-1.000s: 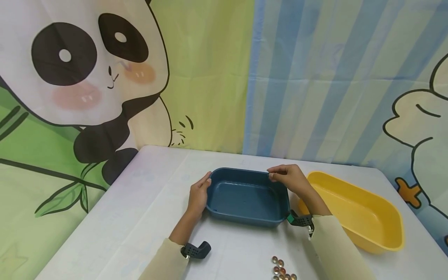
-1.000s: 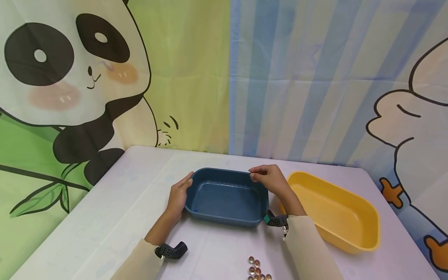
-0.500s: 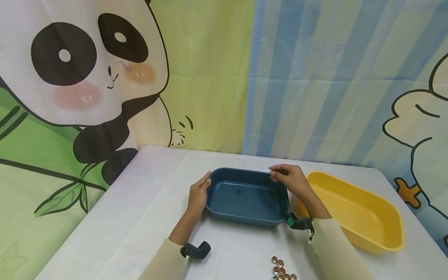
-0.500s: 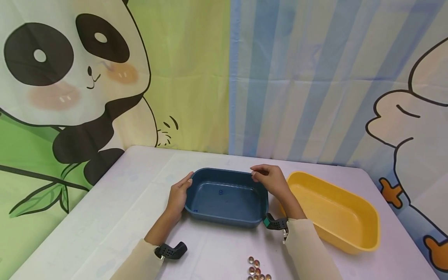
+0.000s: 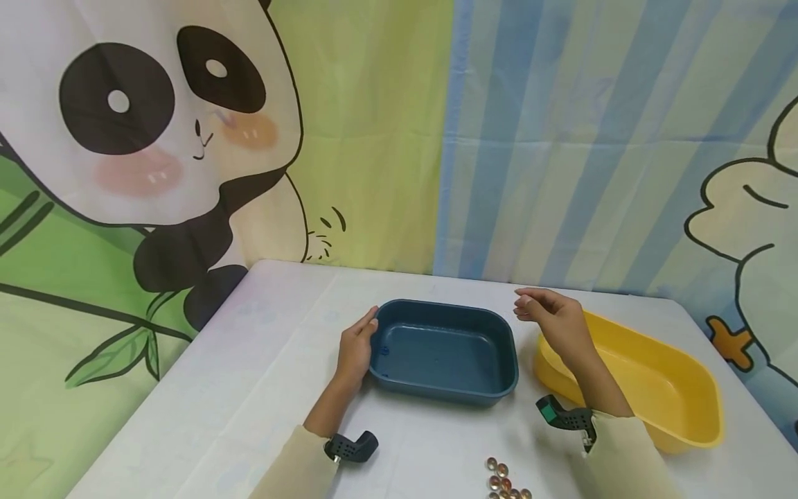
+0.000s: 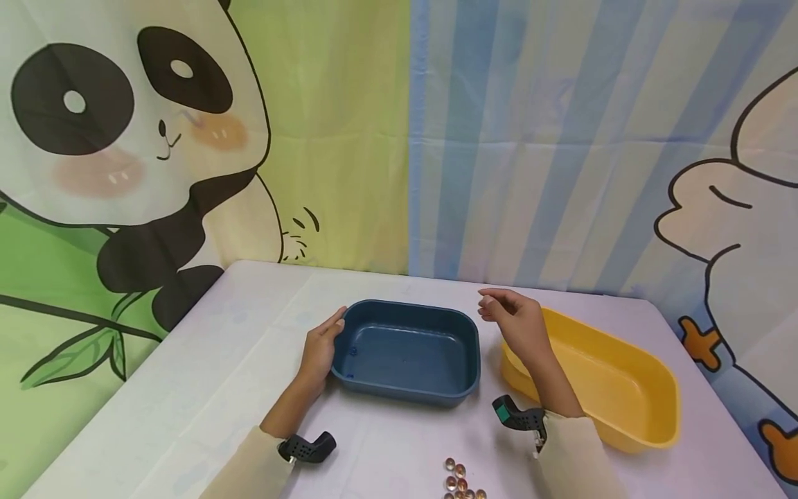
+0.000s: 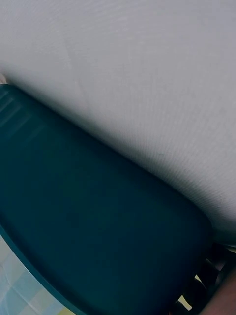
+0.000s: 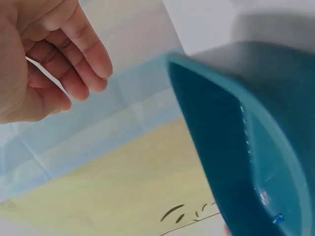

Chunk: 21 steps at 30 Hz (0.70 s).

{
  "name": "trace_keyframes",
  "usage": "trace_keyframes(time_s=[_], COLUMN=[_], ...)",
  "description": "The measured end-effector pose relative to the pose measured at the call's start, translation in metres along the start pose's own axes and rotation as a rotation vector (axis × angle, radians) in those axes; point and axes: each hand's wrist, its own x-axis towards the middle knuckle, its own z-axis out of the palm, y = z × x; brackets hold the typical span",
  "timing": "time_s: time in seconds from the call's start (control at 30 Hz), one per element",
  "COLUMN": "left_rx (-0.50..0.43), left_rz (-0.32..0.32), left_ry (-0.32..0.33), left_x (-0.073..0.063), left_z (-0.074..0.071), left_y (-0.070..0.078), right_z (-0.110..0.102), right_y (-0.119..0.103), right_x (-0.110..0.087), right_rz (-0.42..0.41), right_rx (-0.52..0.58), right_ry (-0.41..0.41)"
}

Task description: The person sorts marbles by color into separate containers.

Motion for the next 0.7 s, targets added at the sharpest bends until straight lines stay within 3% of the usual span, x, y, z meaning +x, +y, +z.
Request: trace_keyframes(time_s=[0.47,0.6,0.7], left_rx=[0.01,-0.003,-0.01], left_rz=[0.007,0.0,0.002], left_ry=[-0.005,0.003,0.012], left_x=[-0.001,-0.001,-0.001], left_z=[0.005,0.005,0.005], left_y=[0.002,0.003,0.002], right_z=[-0.054,-0.079,-0.097], right_y=[0.002,0.011,0.022], right_x=[-0.06,-0.075,-0.085], right_rz=[-0.08,-0.037,0.008], right_rx=[-0.127,-0.214,-0.259], right_ry=[0.044,0.1,0.188])
